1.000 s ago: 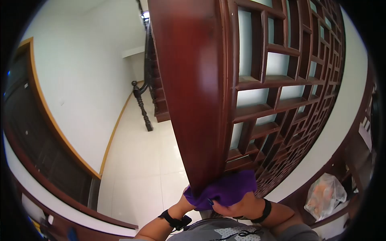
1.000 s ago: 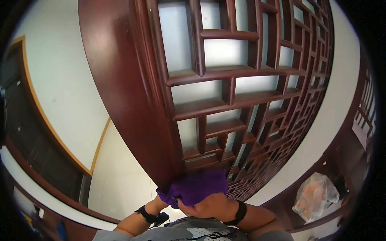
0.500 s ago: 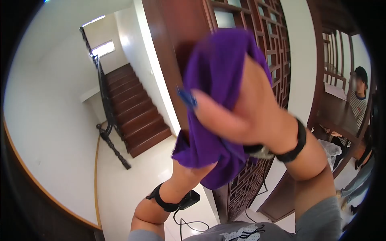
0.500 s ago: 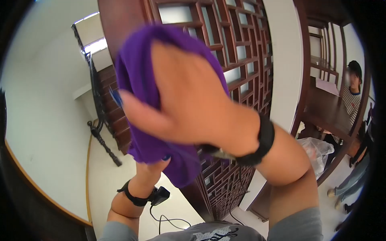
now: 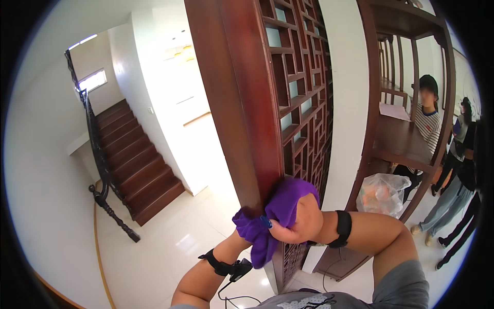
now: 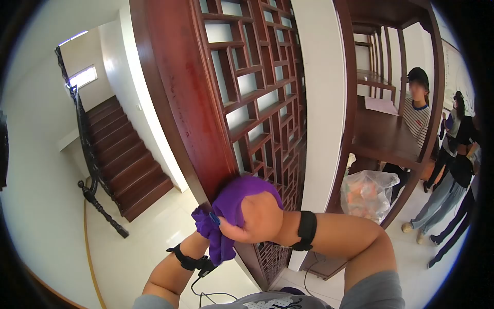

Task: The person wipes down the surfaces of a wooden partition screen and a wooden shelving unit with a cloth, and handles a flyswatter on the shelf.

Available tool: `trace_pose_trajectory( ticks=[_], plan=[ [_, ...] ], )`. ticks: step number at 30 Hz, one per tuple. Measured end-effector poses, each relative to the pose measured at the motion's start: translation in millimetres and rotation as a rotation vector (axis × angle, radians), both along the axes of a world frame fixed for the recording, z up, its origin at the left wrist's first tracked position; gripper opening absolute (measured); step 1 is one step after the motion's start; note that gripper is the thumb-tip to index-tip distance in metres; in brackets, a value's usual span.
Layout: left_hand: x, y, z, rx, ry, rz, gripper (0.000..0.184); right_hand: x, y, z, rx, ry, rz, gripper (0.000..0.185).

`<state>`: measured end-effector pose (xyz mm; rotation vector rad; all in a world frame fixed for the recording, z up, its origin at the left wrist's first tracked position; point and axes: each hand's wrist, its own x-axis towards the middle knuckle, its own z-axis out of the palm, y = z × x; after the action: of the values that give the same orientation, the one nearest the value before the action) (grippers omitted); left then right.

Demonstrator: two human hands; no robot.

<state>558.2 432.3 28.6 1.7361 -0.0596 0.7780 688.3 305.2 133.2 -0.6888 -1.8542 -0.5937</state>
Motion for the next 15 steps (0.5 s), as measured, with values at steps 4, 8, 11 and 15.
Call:
trace_pose_trajectory(
  ticks=[4,8,11,15],
  plan=[
    [32,13,-9,-0.118,0.025,-0.142,0.048,27,7,-22,-0.092,-0.095,-0.17,0.022],
    [52,17,-13,-0.182,0.054,-0.224,0.049,36,15,-30,-0.176,0.102,-0.072,0.02],
    [69,20,-16,-0.228,0.086,-0.269,0.05,48,15,-49,-0.213,0.207,-0.12,0.019],
    [89,27,-21,-0.278,0.109,-0.29,0.052,66,11,-60,-0.331,0.321,-0.117,0.021]
  ],
)
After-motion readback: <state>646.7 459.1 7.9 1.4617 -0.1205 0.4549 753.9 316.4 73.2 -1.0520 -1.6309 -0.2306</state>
